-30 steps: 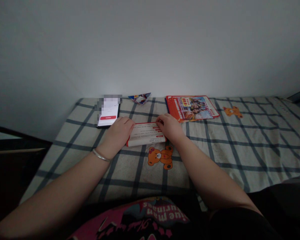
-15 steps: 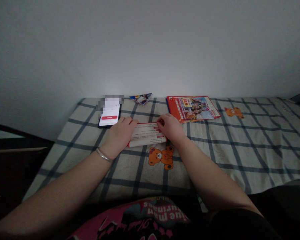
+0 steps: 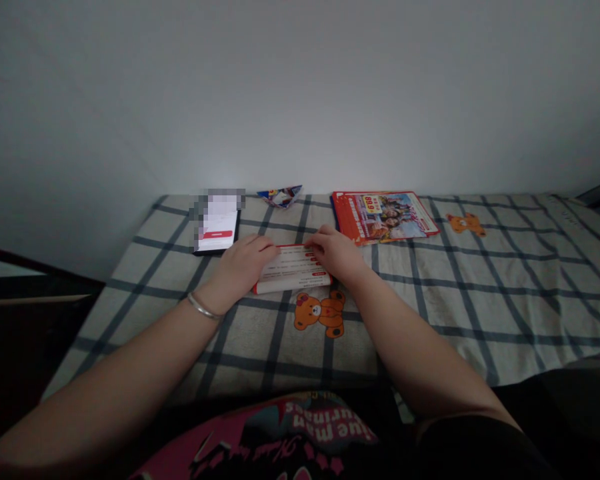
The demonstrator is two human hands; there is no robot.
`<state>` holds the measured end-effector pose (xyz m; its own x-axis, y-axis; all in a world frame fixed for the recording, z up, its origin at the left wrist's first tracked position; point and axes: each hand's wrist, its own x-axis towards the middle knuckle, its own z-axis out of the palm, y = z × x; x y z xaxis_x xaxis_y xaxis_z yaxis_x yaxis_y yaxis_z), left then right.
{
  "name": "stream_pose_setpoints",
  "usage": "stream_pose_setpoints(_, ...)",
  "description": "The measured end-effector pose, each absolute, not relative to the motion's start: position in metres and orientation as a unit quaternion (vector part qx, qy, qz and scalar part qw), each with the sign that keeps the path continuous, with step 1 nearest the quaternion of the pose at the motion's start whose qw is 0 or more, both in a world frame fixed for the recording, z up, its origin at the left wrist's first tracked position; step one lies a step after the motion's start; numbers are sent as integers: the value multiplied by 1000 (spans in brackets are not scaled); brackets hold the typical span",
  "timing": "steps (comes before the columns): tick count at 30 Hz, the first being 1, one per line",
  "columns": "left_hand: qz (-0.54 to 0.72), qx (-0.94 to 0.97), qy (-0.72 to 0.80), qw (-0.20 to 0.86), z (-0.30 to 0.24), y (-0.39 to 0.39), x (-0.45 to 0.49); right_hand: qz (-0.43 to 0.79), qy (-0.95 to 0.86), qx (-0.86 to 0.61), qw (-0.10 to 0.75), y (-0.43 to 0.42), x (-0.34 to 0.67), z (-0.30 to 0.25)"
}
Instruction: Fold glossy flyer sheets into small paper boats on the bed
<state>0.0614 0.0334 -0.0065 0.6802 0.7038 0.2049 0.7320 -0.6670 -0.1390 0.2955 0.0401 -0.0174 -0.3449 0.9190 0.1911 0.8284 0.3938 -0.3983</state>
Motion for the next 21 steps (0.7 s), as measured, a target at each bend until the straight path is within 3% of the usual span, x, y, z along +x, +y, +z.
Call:
stream_pose_setpoints(9, 2, -905, -414, 96, 13, 23, 63, 82, -821, -550, 127, 27, 289, 1)
stream_pose_setpoints(21, -7, -898, -436, 59, 14, 7, 65, 54, -828, -556, 49, 10, 282, 11)
